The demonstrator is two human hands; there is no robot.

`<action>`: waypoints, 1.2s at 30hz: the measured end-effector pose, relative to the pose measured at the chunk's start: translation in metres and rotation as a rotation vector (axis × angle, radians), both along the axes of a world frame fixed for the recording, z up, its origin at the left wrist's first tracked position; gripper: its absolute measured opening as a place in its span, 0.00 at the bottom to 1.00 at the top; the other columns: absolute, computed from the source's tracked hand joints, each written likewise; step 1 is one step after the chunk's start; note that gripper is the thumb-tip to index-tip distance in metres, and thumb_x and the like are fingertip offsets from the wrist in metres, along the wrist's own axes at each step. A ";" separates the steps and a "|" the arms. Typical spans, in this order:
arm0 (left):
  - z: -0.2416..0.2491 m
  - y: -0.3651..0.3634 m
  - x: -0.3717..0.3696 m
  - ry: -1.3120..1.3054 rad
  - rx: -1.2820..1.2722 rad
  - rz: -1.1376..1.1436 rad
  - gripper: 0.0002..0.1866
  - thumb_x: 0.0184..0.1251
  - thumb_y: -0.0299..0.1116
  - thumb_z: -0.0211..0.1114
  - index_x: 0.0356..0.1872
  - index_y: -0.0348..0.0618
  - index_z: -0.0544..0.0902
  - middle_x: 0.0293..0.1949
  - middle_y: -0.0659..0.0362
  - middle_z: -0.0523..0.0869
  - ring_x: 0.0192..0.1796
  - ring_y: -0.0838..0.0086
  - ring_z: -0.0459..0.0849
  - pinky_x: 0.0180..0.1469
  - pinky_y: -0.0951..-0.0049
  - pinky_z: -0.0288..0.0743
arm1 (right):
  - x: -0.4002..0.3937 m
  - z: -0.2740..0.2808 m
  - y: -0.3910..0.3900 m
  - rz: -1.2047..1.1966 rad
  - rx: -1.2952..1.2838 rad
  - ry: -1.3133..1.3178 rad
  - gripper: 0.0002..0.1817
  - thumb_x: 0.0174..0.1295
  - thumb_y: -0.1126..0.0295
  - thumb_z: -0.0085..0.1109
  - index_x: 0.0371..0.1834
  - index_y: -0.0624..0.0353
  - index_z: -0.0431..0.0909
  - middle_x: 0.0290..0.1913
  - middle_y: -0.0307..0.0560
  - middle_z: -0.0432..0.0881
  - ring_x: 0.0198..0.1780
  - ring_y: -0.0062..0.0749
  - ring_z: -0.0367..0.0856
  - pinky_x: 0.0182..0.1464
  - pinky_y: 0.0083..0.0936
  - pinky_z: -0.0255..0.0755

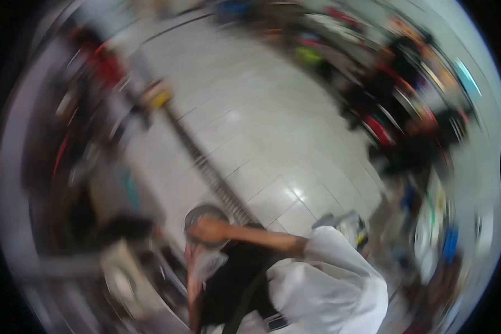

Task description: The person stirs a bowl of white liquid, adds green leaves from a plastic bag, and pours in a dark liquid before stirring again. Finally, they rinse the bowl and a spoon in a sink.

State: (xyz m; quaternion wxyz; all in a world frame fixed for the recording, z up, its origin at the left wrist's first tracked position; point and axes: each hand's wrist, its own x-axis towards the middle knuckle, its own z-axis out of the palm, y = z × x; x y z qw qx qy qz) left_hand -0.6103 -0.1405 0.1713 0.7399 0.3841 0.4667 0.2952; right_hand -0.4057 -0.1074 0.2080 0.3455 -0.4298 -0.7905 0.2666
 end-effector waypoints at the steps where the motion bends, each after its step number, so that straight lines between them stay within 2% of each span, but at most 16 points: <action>1: 0.006 -0.011 -0.006 -0.016 -0.010 0.045 0.25 0.66 0.32 0.65 0.63 0.37 0.71 0.55 0.55 0.79 0.50 0.73 0.81 0.51 0.74 0.78 | -0.011 0.016 -0.001 0.042 -0.167 -0.131 0.12 0.63 0.66 0.49 0.29 0.62 0.78 0.25 0.63 0.78 0.27 0.56 0.78 0.31 0.44 0.72; 4: 0.029 -0.039 -0.027 -0.032 0.100 0.200 0.27 0.67 0.32 0.63 0.66 0.37 0.69 0.54 0.58 0.79 0.48 0.78 0.81 0.50 0.76 0.77 | -0.051 0.006 0.003 0.264 -0.085 0.018 0.10 0.58 0.69 0.54 0.29 0.67 0.79 0.26 0.62 0.78 0.26 0.55 0.77 0.32 0.43 0.72; 5: 0.025 -0.051 -0.037 -0.005 0.205 0.251 0.30 0.66 0.31 0.63 0.68 0.38 0.66 0.54 0.58 0.79 0.48 0.78 0.80 0.49 0.75 0.77 | -0.062 0.012 0.000 0.336 -0.275 -0.080 0.12 0.58 0.70 0.50 0.35 0.66 0.81 0.33 0.67 0.81 0.36 0.58 0.82 0.41 0.45 0.74; 9: 0.010 -0.105 -0.076 -0.040 0.235 0.574 0.33 0.65 0.33 0.66 0.70 0.38 0.65 0.60 0.58 0.76 0.56 0.75 0.77 0.57 0.70 0.75 | -0.138 0.043 -0.017 0.396 -0.514 -0.041 0.16 0.68 0.66 0.51 0.30 0.71 0.77 0.25 0.67 0.77 0.27 0.54 0.77 0.36 0.40 0.71; 11: 0.016 -0.122 -0.097 0.063 0.180 0.693 0.33 0.64 0.33 0.66 0.69 0.39 0.66 0.58 0.57 0.78 0.54 0.73 0.78 0.56 0.70 0.76 | -0.169 0.034 -0.020 0.371 -0.993 0.068 0.21 0.71 0.62 0.50 0.30 0.73 0.76 0.23 0.67 0.74 0.24 0.49 0.72 0.33 0.37 0.69; 12: 0.015 -0.132 -0.110 0.066 0.178 0.747 0.33 0.64 0.33 0.66 0.69 0.39 0.66 0.58 0.57 0.78 0.54 0.73 0.78 0.56 0.70 0.76 | -0.190 0.033 -0.022 0.419 -0.996 0.040 0.21 0.71 0.62 0.50 0.30 0.73 0.76 0.23 0.67 0.74 0.24 0.49 0.72 0.33 0.37 0.69; 14: -0.004 -0.172 -0.157 0.227 0.056 0.830 0.31 0.65 0.31 0.65 0.69 0.40 0.66 0.54 0.58 0.81 0.52 0.74 0.79 0.53 0.71 0.77 | -0.258 0.023 -0.049 0.664 -0.505 -0.127 0.20 0.70 0.62 0.51 0.29 0.71 0.77 0.21 0.61 0.76 0.22 0.44 0.69 0.31 0.36 0.68; 16: -0.003 -0.190 -0.179 0.216 0.163 0.996 0.35 0.57 0.27 0.61 0.70 0.43 0.66 0.45 0.56 0.85 0.43 0.71 0.84 0.44 0.71 0.79 | -0.301 0.019 -0.063 0.768 -0.525 -0.195 0.18 0.70 0.62 0.51 0.34 0.71 0.77 0.29 0.55 0.82 0.30 0.42 0.75 0.38 0.35 0.70; 21: -0.062 -0.258 -0.241 0.120 -0.071 1.231 0.27 0.69 0.28 0.62 0.68 0.42 0.67 0.51 0.57 0.83 0.48 0.74 0.83 0.45 0.74 0.80 | -0.388 -0.013 -0.095 0.946 -0.871 -0.060 0.19 0.70 0.64 0.46 0.55 0.69 0.72 0.53 0.59 0.79 0.55 0.39 0.76 0.60 0.30 0.66; 25: -0.035 -0.270 -0.274 0.049 0.195 1.446 0.26 0.69 0.25 0.60 0.67 0.42 0.67 0.49 0.56 0.84 0.44 0.75 0.84 0.42 0.73 0.82 | -0.449 -0.039 -0.098 0.941 -1.020 -0.064 0.19 0.69 0.65 0.47 0.56 0.67 0.73 0.50 0.54 0.81 0.54 0.42 0.77 0.60 0.31 0.67; 27: -0.035 -0.279 -0.292 0.096 0.130 1.480 0.26 0.68 0.24 0.60 0.67 0.42 0.67 0.46 0.57 0.85 0.41 0.74 0.85 0.40 0.72 0.83 | -0.474 -0.100 -0.085 0.848 -1.236 0.361 0.15 0.72 0.59 0.47 0.47 0.59 0.75 0.41 0.45 0.78 0.47 0.31 0.78 0.55 0.27 0.70; 29: -0.033 -0.277 -0.305 0.010 0.087 1.593 0.26 0.68 0.22 0.59 0.67 0.43 0.67 0.45 0.56 0.85 0.40 0.74 0.85 0.39 0.73 0.83 | -0.493 0.008 -0.032 0.597 -1.721 0.535 0.14 0.73 0.60 0.45 0.48 0.58 0.75 0.44 0.47 0.82 0.49 0.36 0.80 0.55 0.31 0.72; 32: -0.057 -0.281 -0.322 -0.016 -0.044 1.699 0.26 0.68 0.20 0.57 0.67 0.44 0.67 0.45 0.57 0.85 0.38 0.73 0.86 0.37 0.75 0.82 | -0.508 0.028 0.048 0.552 -1.673 0.452 0.13 0.74 0.58 0.46 0.43 0.54 0.76 0.44 0.45 0.83 0.48 0.32 0.80 0.52 0.33 0.74; 34: -0.077 -0.284 -0.328 -0.225 0.091 1.700 0.26 0.68 0.20 0.57 0.66 0.45 0.68 0.45 0.57 0.85 0.37 0.73 0.86 0.36 0.75 0.82 | -0.521 0.002 0.100 0.682 -1.135 0.305 0.16 0.73 0.56 0.48 0.48 0.56 0.76 0.47 0.47 0.83 0.50 0.41 0.81 0.55 0.38 0.73; 35: -0.085 -0.276 -0.327 -0.217 0.086 1.799 0.25 0.68 0.20 0.58 0.66 0.45 0.68 0.44 0.57 0.85 0.36 0.74 0.85 0.34 0.75 0.81 | -0.524 -0.009 0.114 0.687 -1.137 0.294 0.16 0.73 0.56 0.48 0.48 0.56 0.76 0.47 0.47 0.83 0.50 0.41 0.81 0.55 0.38 0.73; 36: -0.081 -0.266 -0.325 -0.220 0.078 1.811 0.25 0.68 0.20 0.58 0.66 0.45 0.68 0.44 0.57 0.85 0.36 0.74 0.85 0.34 0.75 0.81 | -0.526 -0.015 0.123 0.840 -0.655 -0.024 0.17 0.73 0.55 0.48 0.50 0.58 0.77 0.49 0.49 0.83 0.52 0.45 0.80 0.57 0.40 0.72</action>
